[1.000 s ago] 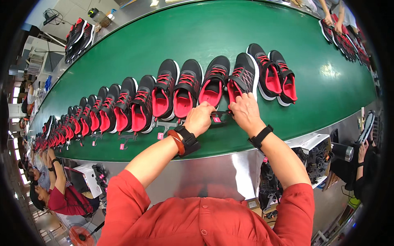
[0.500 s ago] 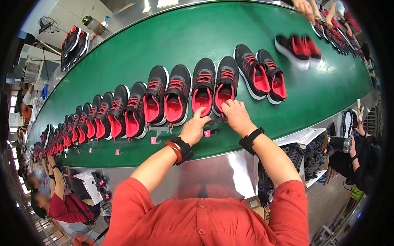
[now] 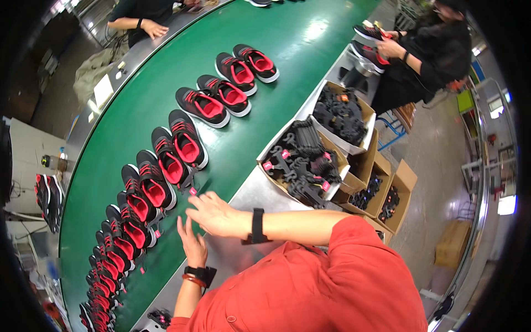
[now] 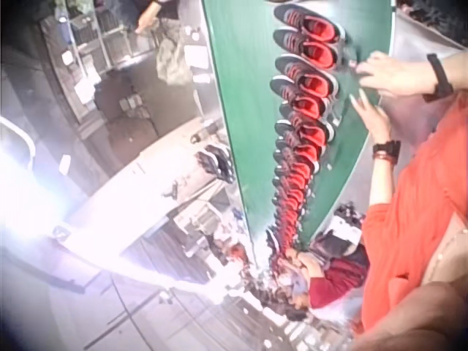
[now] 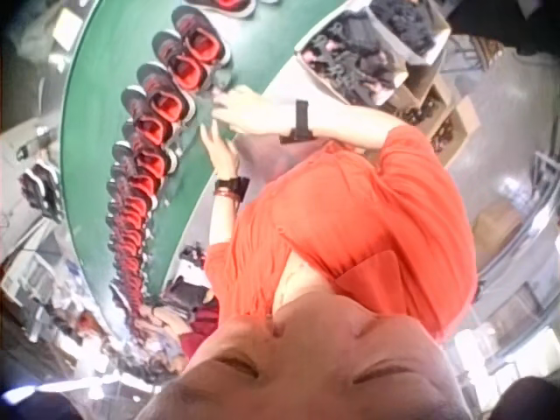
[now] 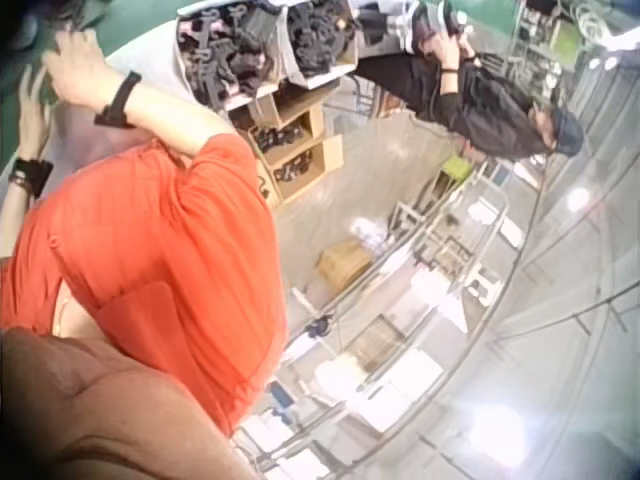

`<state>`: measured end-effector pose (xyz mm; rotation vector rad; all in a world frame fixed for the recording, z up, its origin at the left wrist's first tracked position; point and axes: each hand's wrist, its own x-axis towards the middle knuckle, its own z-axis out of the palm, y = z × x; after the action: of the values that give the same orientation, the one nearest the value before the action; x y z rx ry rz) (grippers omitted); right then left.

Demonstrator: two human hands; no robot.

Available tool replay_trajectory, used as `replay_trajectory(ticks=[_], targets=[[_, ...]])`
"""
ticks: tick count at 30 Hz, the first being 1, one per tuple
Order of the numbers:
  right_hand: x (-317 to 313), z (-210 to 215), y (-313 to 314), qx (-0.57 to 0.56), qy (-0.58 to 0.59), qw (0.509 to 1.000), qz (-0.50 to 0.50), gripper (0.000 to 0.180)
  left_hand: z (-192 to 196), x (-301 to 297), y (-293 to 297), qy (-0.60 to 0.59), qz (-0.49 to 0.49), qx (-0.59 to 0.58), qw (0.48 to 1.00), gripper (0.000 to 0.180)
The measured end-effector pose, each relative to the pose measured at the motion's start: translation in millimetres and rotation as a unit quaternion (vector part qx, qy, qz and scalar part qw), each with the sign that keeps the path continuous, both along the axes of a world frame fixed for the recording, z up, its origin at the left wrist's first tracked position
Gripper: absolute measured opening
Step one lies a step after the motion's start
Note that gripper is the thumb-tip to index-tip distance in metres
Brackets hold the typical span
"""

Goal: The recorder is attaching plastic tags and labels to running shoes as they move along a conveyor belt.

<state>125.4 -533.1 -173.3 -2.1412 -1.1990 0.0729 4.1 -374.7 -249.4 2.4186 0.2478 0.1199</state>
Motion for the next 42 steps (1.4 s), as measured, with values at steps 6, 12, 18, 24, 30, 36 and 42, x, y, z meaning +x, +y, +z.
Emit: replay_trajectory(ticks=[6, 12, 18, 24, 30, 36, 42], targets=[[-36.3, -2.0, -87.4, 0.062, 0.046, 0.989, -0.128, 0.045, -1.7, -86.1, -10.8, 0.044, -0.048, 0.018, 0.998, 0.064], [56.1, 15.8, -228.3, 0.117, 0.128, 0.862, -0.476, 0.045, -13.0, -122.1, -17.5, 0.053, -0.056, 0.005, 0.997, 0.060], [55.3, 23.7, -280.3, -0.036, 0.339, 0.869, -0.360, 0.037, -6.9, -124.8, -18.3, 0.063, -0.041, 0.024, 0.997, 0.053], [-14.4, 16.9, -242.4, -0.312, 0.122, 0.912, -0.235, 0.085, -9.0, -120.1, -27.2, 0.088, -0.048, 0.007, 0.995, 0.045], [-13.4, -3.5, -244.8, -0.238, 0.187, 0.895, -0.329, 0.074, -3.1, -99.8, -39.8, 0.115, -0.065, -0.058, 0.990, 0.043], [-8.1, 7.1, -257.7, -0.126, 0.158, 0.920, -0.336, 0.073, 9.2, -62.5, -54.3, 0.230, -0.092, -0.337, 0.908, 0.049], [-59.7, 42.0, -131.4, -0.166, -0.022, 0.986, -0.025, 0.065, 54.7, -7.2, -75.2, 0.220, -0.136, -0.531, 0.807, 0.073]])
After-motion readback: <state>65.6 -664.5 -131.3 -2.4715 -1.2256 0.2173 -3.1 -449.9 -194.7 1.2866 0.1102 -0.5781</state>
